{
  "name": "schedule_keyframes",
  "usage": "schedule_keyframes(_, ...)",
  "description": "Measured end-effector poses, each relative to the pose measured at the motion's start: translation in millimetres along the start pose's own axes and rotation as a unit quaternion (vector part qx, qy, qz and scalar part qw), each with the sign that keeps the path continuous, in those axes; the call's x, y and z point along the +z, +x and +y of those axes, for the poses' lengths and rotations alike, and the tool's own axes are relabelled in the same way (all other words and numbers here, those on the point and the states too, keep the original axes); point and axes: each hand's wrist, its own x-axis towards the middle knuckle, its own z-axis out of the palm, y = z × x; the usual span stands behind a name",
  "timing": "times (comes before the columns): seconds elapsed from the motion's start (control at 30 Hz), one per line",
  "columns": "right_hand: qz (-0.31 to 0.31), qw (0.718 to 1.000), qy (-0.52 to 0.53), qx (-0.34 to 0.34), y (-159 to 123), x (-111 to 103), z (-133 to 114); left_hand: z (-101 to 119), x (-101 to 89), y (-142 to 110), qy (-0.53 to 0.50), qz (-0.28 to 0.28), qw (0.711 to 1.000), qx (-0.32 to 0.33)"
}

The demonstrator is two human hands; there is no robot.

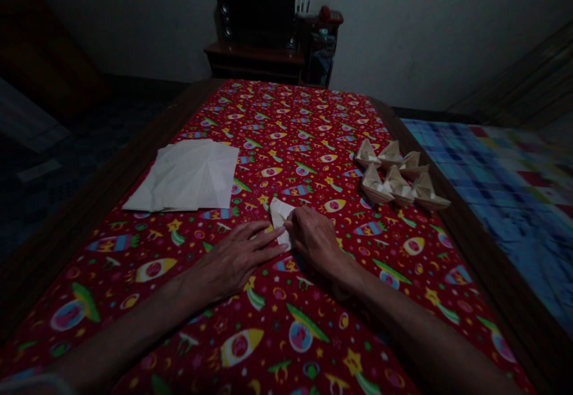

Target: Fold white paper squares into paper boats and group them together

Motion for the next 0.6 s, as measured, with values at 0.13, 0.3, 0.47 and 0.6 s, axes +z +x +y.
schedule_keyframes(0.13, 0.013, 1.0, -0.013, 0.017, 1.4, 3.7, 1.3, 3.5, -2.6, 2.3, 0.037, 0.007, 0.999, -0.031)
schedule_keyframes(0.3, 0.054, 0.998, 0.026, 0.006, 1.2, 5.4, 3.4, 0.3, -1.3, 6.8, 0.062, 0.016, 0.998, -0.025)
schedule_keyframes(0.47, 0.03, 0.997, 0.039, -0.061, -11.3, -4.5, 0.4, -1.1, 0.6, 10.0, 0.077, 0.005, 0.996, -0.036)
schedule_keyframes(0.6, -0.017, 0.985, 0.014, -0.171, -25.4, -10.7, 1.8, -0.7, -1.2, 14.1, 0.088, 0.011, 0.995, -0.051)
